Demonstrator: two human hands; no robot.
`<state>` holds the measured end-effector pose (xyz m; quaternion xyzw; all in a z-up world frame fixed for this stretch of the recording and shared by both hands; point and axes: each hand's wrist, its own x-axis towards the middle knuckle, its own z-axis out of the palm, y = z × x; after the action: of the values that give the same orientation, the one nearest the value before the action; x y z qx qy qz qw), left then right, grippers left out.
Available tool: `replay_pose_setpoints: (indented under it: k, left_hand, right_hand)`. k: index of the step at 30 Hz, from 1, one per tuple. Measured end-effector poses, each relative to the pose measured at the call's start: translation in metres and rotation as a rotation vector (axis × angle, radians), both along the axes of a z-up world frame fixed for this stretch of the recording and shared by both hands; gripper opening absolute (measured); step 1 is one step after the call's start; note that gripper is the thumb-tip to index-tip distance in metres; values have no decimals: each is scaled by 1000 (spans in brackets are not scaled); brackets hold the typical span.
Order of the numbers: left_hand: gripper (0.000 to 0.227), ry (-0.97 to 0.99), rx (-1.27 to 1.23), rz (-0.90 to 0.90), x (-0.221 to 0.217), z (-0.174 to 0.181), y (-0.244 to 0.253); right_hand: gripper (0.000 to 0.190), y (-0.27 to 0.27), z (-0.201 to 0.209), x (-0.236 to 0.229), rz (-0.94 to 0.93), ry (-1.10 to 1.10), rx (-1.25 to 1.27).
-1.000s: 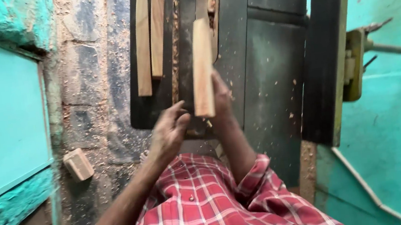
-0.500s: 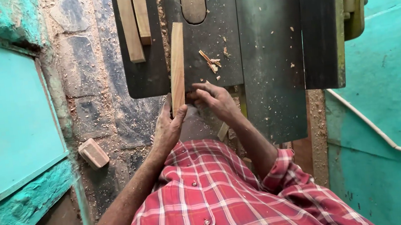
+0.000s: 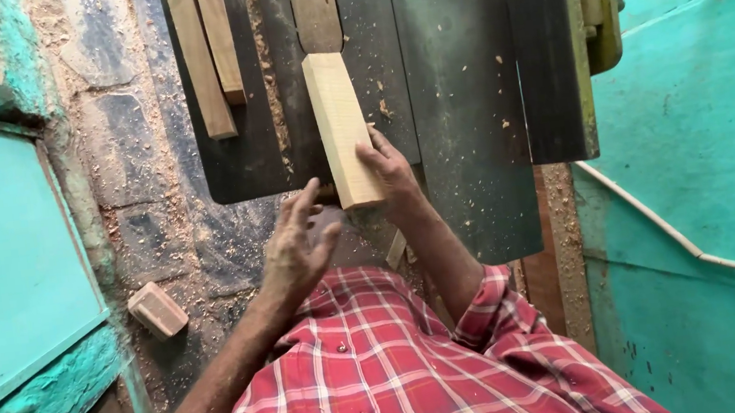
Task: The recorder is organizing and stacking several small rectangular wooden blocks on the surface of a stationary woodworking machine.
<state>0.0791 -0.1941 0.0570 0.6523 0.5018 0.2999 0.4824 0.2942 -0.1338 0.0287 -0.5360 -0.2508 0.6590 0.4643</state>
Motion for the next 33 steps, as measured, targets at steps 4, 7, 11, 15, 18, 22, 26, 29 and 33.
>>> replay_pose_setpoints:
  k: [4, 7, 11, 15, 18, 22, 26, 29, 33]
  left_hand:
    - [53, -29, 164, 105, -22, -27, 11]
    - [37, -40, 254, 251, -43, -30, 26]
    - [32, 38, 255, 437, -72, -54, 55]
    - [46, 226, 293, 543, -78, -74, 82]
    - [61, 172, 233, 592, -67, -96, 101]
    - [74, 216, 241, 586, -59, -110, 98]
    - [80, 250, 200, 580, -54, -115, 98]
    - [77, 254, 169, 591, -56, -121, 98]
    - [71, 258, 169, 576, -56, -112, 98]
  right_hand:
    - [75, 13, 23, 18, -31, -78, 84]
    - [74, 35, 17, 55, 2, -574, 303]
    - [73, 80, -6, 95, 68, -1466, 367]
    - [77, 107, -31, 105, 90, -1672, 368]
    - [80, 133, -51, 115, 63, -1778, 481]
    - [79, 177, -52, 117, 85, -1785, 474]
    - [80, 224, -69, 137, 52, -1946, 613]
    - [78, 251, -70, 141, 59, -1966, 632]
    - [72, 276, -60, 141, 152, -1842, 420]
